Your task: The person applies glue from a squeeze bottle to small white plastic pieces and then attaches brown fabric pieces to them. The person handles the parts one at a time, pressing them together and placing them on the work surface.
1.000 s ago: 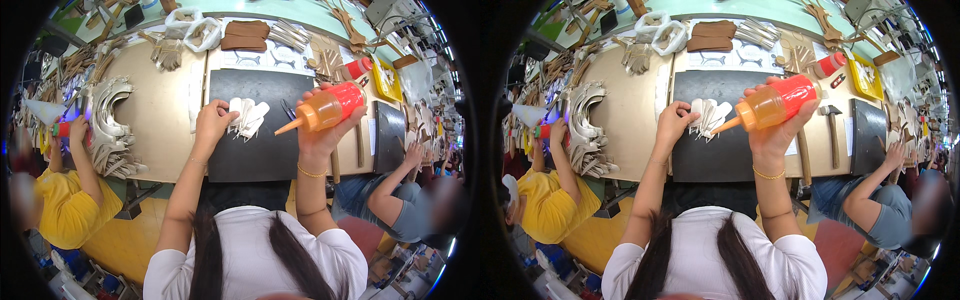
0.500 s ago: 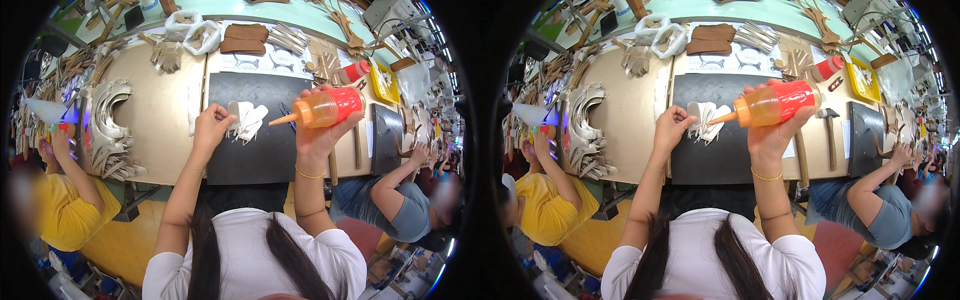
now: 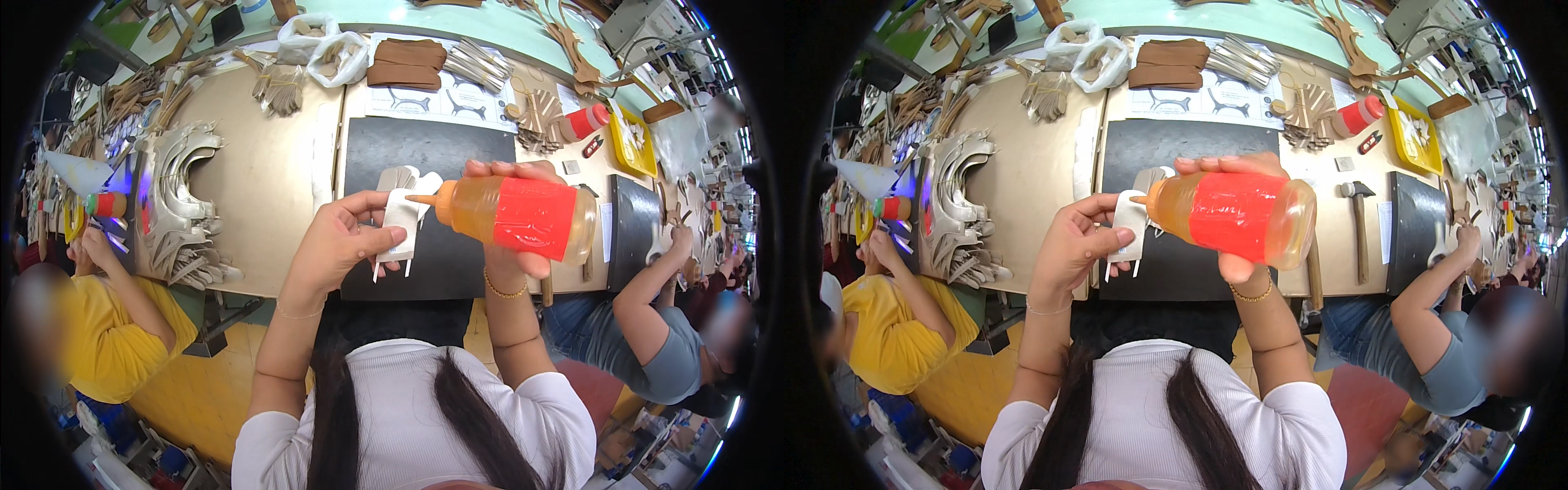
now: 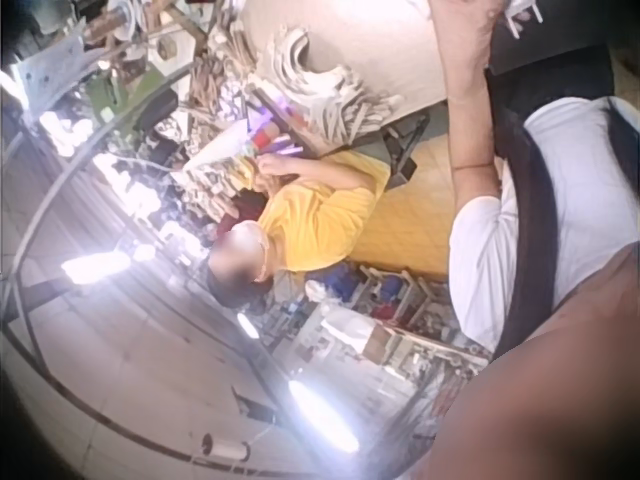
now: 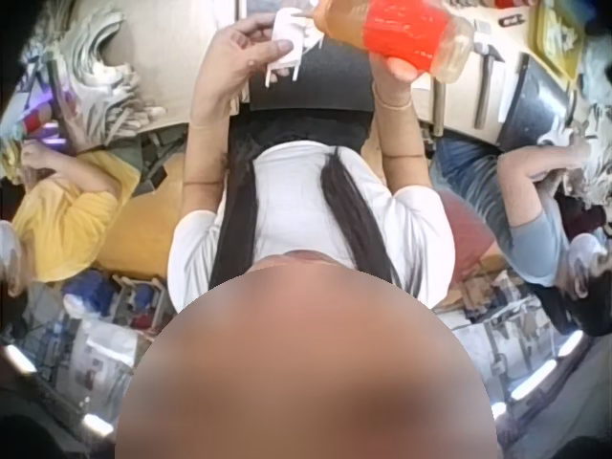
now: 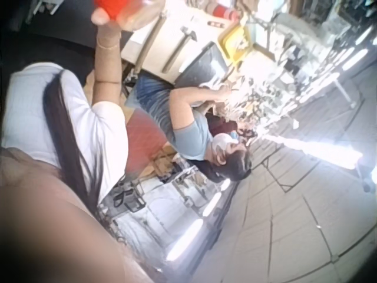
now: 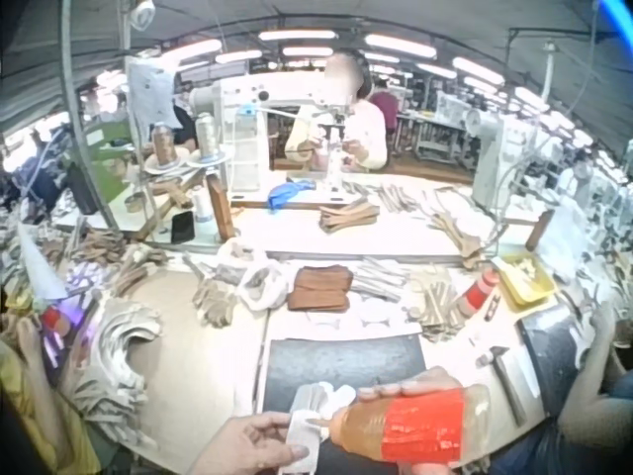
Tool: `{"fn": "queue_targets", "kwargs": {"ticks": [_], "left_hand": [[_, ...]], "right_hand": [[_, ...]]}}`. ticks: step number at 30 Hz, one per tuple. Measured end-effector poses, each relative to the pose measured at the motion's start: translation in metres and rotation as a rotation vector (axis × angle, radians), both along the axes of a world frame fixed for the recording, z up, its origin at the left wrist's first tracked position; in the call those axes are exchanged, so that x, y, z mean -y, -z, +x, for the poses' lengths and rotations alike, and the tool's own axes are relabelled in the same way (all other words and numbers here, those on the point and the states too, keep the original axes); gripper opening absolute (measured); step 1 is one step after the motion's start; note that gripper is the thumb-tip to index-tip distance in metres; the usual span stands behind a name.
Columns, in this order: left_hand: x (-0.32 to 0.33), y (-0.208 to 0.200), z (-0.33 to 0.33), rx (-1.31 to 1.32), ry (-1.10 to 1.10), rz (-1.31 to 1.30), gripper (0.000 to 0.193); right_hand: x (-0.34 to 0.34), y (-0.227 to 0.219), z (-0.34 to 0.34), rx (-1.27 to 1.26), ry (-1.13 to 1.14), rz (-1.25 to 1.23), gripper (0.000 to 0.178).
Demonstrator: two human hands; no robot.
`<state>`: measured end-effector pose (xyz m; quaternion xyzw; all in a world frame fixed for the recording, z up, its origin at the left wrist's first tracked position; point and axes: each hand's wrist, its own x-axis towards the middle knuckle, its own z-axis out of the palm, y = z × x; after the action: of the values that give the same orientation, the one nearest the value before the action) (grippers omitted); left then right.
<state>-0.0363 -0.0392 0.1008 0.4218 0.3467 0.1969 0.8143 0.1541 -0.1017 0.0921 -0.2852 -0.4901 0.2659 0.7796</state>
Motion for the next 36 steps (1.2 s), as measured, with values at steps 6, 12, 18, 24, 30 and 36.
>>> {"fn": "queue_targets", "kwargs": {"ticks": [6, 12, 18, 24, 30, 36], "left_hand": [[0.007, -0.014, -0.002, 0.056, 0.02, -0.016, 0.036], [0.009, -0.016, -0.002, 0.083, 0.017, -0.065, 0.035], [0.013, -0.017, -0.003, 0.1, -0.005, -0.052, 0.035], [0.012, -0.016, -0.001, 0.067, -0.011, -0.045, 0.036], [0.012, -0.017, -0.003, 0.068, -0.018, -0.073, 0.037], [0.014, -0.017, -0.002, 0.052, -0.01, -0.038, 0.037]], "right_hand": [[0.002, -0.004, 0.006, 0.193, 0.011, 0.058, 0.101], [0.01, -0.013, 0.007, 0.297, 0.077, 0.001, 0.097], [0.007, -0.02, 0.013, 0.228, -0.055, 0.075, 0.098], [0.013, -0.034, 0.02, -0.324, -0.373, 0.185, 0.095], [0.018, -0.046, 0.032, -0.653, -0.559, 0.271, 0.094], [0.015, -0.017, 0.014, -0.235, -0.322, 0.066, 0.091]]}}
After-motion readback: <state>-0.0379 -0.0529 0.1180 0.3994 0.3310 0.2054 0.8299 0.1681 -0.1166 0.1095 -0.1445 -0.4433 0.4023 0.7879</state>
